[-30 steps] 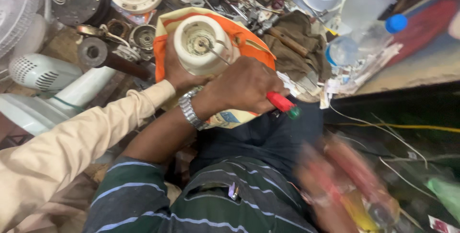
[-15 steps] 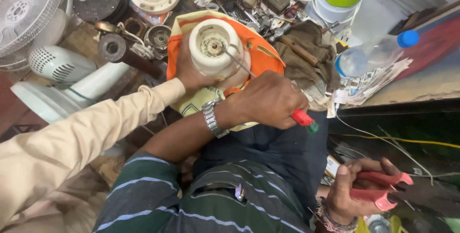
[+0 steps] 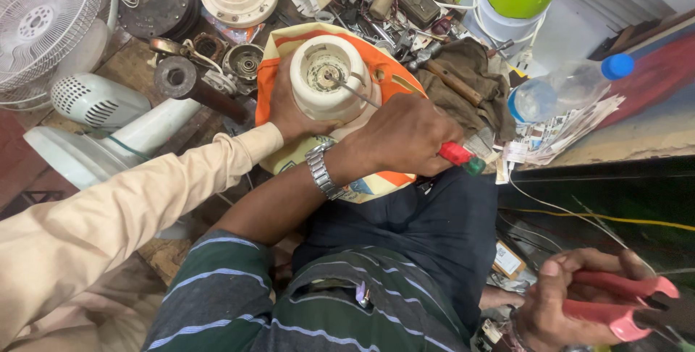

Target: The person uses a screwdriver and pliers to scrape and adjust the interior of a white plastic housing, likely part of a small appliance. They repeatedly scrape the inner surface and occasionally use pliers to manipulate internal components.

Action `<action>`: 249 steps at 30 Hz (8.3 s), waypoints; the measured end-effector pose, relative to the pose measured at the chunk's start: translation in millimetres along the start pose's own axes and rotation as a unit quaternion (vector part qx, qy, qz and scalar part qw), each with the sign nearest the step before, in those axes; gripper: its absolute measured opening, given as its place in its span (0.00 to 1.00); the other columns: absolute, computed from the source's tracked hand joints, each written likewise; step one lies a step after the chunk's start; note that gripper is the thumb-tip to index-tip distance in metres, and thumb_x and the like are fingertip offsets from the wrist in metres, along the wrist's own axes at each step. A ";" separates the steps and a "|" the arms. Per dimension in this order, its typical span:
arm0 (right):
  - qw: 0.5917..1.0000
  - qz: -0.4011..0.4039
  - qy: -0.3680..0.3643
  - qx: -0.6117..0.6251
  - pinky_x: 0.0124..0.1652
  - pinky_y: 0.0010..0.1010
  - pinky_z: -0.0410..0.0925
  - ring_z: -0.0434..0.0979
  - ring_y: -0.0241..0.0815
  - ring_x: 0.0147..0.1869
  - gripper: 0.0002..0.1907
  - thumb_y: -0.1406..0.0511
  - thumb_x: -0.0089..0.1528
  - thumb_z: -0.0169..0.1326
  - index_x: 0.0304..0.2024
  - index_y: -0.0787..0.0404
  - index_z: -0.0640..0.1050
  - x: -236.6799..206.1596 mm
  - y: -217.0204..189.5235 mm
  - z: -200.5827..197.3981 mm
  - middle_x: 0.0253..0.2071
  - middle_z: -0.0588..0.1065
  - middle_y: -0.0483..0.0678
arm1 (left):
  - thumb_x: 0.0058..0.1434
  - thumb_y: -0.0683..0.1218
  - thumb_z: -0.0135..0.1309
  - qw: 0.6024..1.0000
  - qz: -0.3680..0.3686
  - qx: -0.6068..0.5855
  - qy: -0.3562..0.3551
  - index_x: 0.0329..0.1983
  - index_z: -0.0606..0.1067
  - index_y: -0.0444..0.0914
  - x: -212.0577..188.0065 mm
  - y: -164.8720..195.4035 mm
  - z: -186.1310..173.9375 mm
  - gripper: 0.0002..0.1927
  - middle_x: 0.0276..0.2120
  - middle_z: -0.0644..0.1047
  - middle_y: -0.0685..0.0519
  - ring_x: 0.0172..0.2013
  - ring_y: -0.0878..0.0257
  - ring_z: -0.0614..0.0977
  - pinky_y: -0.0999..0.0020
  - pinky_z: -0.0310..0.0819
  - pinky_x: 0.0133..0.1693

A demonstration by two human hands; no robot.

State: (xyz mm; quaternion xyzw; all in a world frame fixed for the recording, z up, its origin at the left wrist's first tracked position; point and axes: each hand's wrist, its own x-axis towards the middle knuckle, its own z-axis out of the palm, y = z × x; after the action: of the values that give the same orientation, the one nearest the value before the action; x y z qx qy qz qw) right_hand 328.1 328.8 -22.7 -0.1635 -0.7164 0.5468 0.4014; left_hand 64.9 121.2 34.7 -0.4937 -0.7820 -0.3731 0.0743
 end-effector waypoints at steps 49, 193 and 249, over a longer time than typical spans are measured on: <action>0.997 -0.004 -0.046 0.059 0.46 0.25 0.67 0.69 0.34 0.42 0.39 0.79 0.64 0.61 0.73 0.66 0.58 29.8 8.4 35.1 0.52 0.69 0.50 | 0.49 0.49 0.60 0.999 0.003 0.031 0.022 0.24 0.78 0.42 1.9 9.1 9.0 0.07 0.21 0.78 0.48 0.24 0.47 0.81 0.50 0.72 0.27; 0.944 0.178 -0.249 -0.121 0.48 0.29 0.73 0.77 0.36 0.49 0.39 0.78 0.56 0.60 0.70 0.64 0.65 49.5 13.5 49.8 0.48 0.77 0.49 | 0.55 0.45 0.61 0.975 0.174 -0.001 0.135 0.36 0.75 0.42 1.5 16.3 -39.6 0.07 0.33 0.76 0.53 0.36 0.52 0.82 0.58 0.75 0.36; 0.254 -0.759 -0.256 -0.542 0.66 0.52 0.51 0.70 0.49 0.63 0.32 0.43 0.67 0.40 0.49 0.60 0.81 166.6 -121.2 306.3 0.53 0.75 0.46 | 0.55 0.50 0.62 0.863 -0.433 0.194 0.172 0.36 0.81 0.40 -3.0 -158.0 -77.2 0.10 0.34 0.81 0.41 0.38 0.41 0.83 0.48 0.76 0.40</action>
State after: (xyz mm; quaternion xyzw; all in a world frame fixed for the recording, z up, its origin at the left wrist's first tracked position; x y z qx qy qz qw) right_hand 18.0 199.0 129.7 0.4244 -0.7055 -0.5123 0.2443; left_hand -83.8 31.3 7.5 -0.0088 -0.9487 -0.2870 0.1327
